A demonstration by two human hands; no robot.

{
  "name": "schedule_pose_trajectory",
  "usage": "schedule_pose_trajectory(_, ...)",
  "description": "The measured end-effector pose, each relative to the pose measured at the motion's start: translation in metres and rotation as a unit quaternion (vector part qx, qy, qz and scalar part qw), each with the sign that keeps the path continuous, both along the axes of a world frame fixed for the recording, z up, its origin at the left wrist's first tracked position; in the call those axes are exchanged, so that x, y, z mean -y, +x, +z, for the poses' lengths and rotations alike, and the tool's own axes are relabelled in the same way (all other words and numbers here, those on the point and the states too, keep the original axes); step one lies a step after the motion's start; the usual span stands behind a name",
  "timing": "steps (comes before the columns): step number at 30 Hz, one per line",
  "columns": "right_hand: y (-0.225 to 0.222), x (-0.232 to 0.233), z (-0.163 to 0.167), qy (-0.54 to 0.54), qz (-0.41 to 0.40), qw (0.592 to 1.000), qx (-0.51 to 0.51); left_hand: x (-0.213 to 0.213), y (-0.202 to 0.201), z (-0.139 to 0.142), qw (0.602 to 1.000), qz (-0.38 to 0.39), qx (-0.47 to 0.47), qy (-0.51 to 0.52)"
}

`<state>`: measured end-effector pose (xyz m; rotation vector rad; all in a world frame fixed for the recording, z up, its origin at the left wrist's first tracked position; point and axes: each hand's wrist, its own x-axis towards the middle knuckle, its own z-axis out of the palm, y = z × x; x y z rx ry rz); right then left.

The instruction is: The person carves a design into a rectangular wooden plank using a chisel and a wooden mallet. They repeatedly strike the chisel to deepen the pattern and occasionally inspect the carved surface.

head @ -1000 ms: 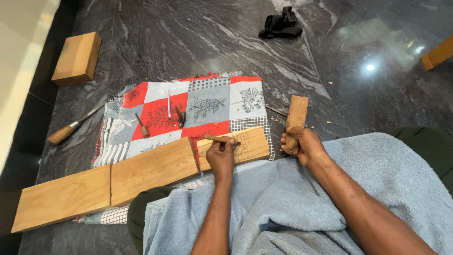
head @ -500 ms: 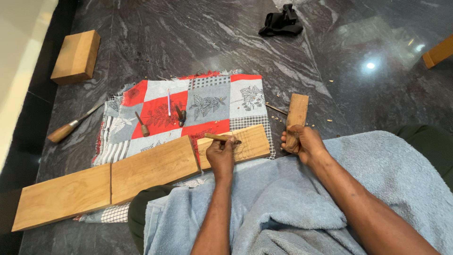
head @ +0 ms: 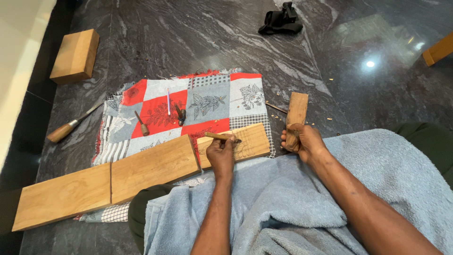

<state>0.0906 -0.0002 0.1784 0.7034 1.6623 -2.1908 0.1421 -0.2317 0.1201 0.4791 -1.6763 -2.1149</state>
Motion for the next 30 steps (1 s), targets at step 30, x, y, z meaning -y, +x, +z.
schedule_pose_trajectory(30, -0.003, 0.083, 0.169, 0.528, 0.297, 0.518, -0.604, -0.011, 0.01, 0.022, 0.996, 0.02, 0.037, -0.078)
